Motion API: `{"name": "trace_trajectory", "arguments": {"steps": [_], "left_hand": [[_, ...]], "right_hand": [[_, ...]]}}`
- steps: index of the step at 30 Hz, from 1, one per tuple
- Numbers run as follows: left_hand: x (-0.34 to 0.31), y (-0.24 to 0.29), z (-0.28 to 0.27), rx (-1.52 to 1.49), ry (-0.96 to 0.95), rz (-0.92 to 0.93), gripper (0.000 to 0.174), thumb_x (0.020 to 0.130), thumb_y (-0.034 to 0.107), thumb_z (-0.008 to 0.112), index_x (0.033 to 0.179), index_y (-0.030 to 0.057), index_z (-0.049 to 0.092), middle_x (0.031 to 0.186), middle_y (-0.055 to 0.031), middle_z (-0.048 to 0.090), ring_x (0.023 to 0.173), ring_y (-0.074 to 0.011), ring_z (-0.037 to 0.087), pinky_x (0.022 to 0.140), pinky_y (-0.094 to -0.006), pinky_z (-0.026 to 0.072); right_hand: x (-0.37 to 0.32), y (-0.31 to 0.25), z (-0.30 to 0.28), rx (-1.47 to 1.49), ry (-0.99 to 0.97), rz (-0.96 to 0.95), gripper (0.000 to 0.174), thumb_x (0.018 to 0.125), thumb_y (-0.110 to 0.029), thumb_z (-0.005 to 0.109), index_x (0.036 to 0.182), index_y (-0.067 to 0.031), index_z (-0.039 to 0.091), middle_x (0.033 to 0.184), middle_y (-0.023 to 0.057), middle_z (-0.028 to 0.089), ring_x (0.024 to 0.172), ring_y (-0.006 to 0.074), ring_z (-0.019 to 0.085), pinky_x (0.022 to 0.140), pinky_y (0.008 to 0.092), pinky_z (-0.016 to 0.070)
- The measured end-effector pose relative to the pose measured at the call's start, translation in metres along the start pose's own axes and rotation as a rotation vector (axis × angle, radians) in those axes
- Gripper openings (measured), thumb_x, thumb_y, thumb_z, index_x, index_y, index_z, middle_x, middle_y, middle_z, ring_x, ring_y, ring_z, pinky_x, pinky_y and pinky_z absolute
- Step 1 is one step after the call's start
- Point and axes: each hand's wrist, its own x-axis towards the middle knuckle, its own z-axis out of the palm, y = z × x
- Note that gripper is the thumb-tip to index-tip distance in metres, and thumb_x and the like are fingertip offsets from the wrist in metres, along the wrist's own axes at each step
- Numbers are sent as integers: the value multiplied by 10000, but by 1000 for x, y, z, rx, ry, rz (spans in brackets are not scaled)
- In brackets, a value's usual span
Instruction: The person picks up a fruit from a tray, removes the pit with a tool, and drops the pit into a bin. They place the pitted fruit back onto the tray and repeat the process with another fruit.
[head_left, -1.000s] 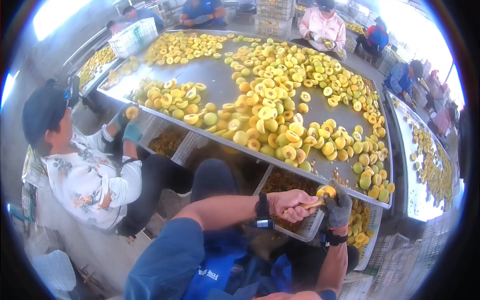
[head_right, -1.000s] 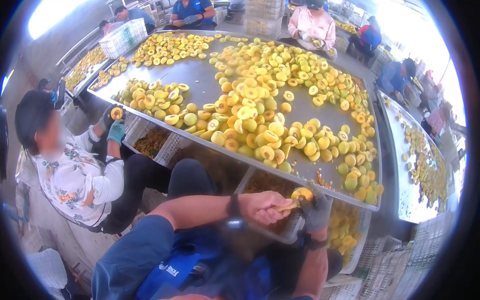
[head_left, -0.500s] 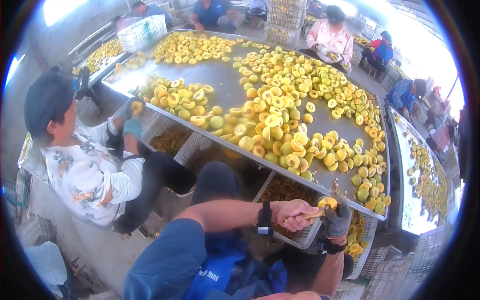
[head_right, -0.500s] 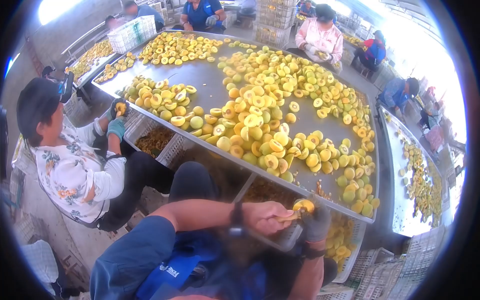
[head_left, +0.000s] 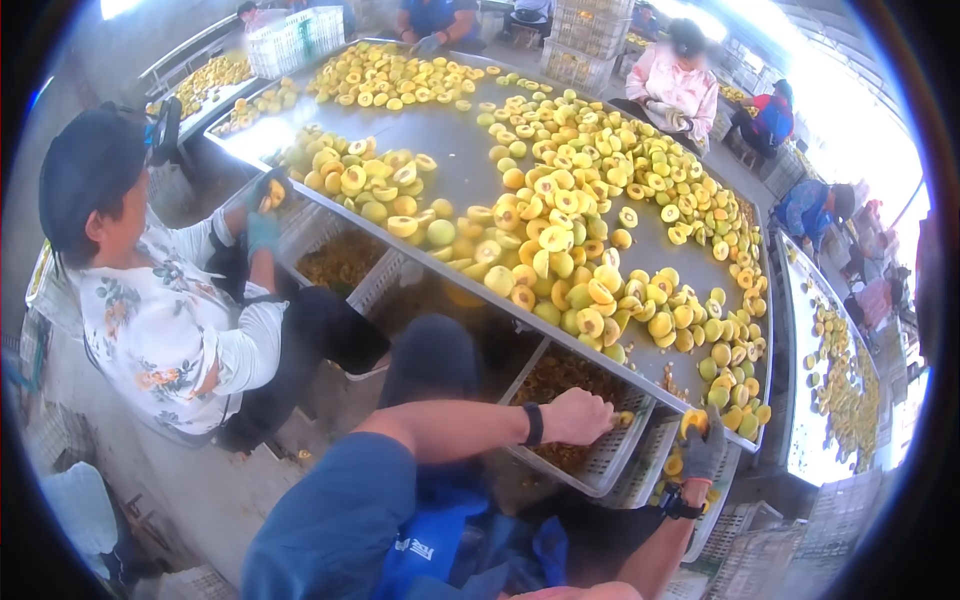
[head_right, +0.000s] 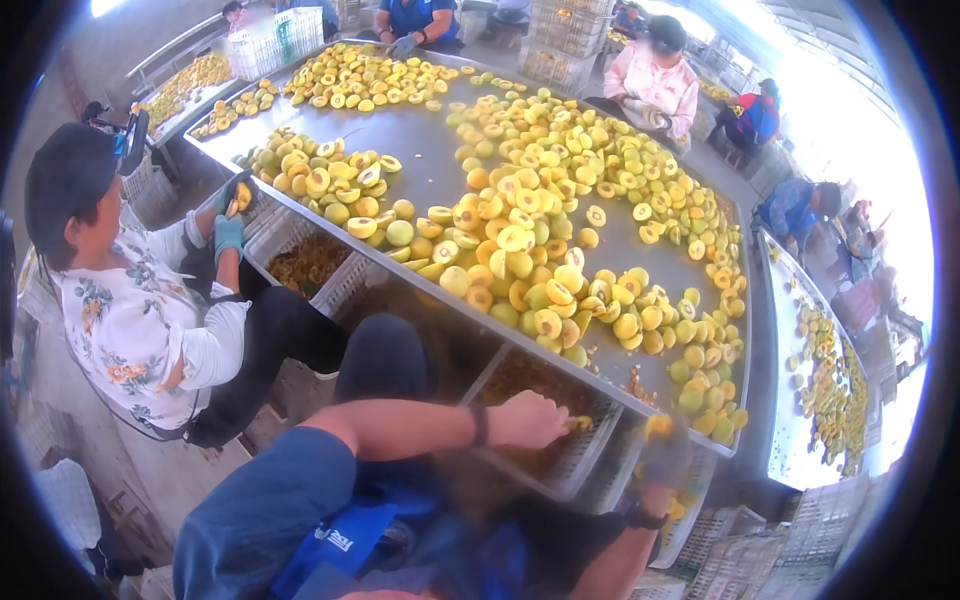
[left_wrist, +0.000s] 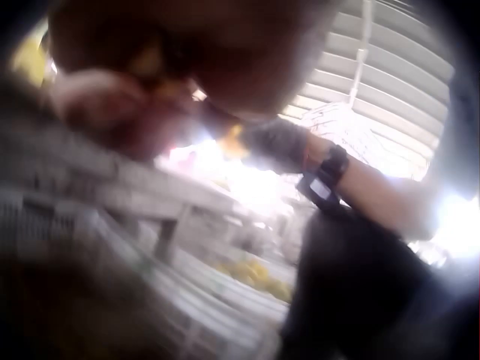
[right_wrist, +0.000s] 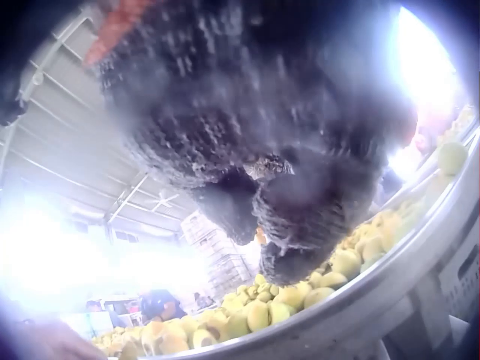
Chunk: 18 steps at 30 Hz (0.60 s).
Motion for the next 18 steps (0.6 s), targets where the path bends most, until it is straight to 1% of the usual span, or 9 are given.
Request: {"name": "trace_trajectory", "arguments": {"steps": [1, 3, 5, 8, 9, 12, 13, 16, 18], "left_hand": [[0, -5, 4, -30, 41, -29, 354, 1002, 317, 546, 876, 15, 682, 764, -221, 721, 735, -382, 736, 684, -504, 580], [3, -14, 23, -17, 123, -22, 343, 1001, 310, 545, 879, 21, 684, 759, -213, 719, 733, -379, 735, 680, -501, 580], [9, -17, 29, 36, 179, -24, 332, 1001, 296, 540, 866, 29, 685, 755, -205, 717, 724, -380, 730, 680, -494, 578], [10, -26, 30, -62, 212, -82, 333, 993, 306, 559, 856, 31, 690, 760, -204, 718, 722, -384, 725, 685, -488, 578], [9, -22, 25, -107, 218, -161, 331, 973, 318, 591, 845, 33, 697, 766, -207, 720, 720, -386, 722, 687, -488, 575], [7, -26, 26, -150, 248, -130, 366, 956, 351, 617, 845, 20, 724, 793, -223, 729, 750, -396, 728, 711, -497, 582], [9, -23, 22, -175, 229, -190, 382, 955, 362, 618, 843, 15, 732, 800, -231, 730, 762, -400, 731, 721, -499, 584], [7, -14, 8, -222, 134, -311, 426, 953, 392, 620, 840, 4, 753, 814, -247, 733, 789, -411, 736, 745, -505, 591], [4, -13, 3, -226, 87, -319, 446, 953, 408, 620, 838, 1, 760, 814, -252, 733, 798, -415, 739, 753, -504, 595]], "right_hand": [[-4, 0, -15, 141, -27, 234, 569, 868, 41, 636, 1432, 1, 580, 1280, 132, 658, 1063, 177, 649, 797, 270, 576], [-3, 17, -32, 70, -11, 268, 548, 865, 42, 635, 1411, 2, 601, 1267, 125, 662, 1029, 172, 657, 753, 271, 578], [-6, 38, -54, 52, 2, 332, 542, 861, 37, 633, 1401, 8, 611, 1230, 117, 667, 1008, 176, 657, 762, 284, 568], [-4, 54, -86, 115, -2, 457, 552, 853, 20, 632, 1404, 23, 613, 1137, 100, 674, 997, 194, 647, 852, 324, 537], [-3, 53, -99, 120, -31, 592, 563, 833, 27, 629, 1396, 19, 624, 1106, 82, 685, 937, 180, 666, 770, 325, 566], [-5, 77, -120, 54, -120, 669, 564, 818, 14, 633, 1382, 25, 632, 1101, 103, 703, 885, 189, 700, 675, 327, 586], [-10, 137, -127, -64, -101, 619, 559, 807, -2, 637, 1366, 10, 648, 1121, 139, 713, 871, 205, 728, 609, 325, 594], [-24, 166, -142, -103, -114, 673, 671, 774, 85, 608, 1440, 2, 579, 1139, 153, 706, 632, 227, 693, 440, 313, 556], [-30, 168, -149, -112, -86, 729, 643, 801, 59, 630, 1438, -21, 587, 1168, 180, 701, 673, 255, 711, 457, 340, 574]]}}
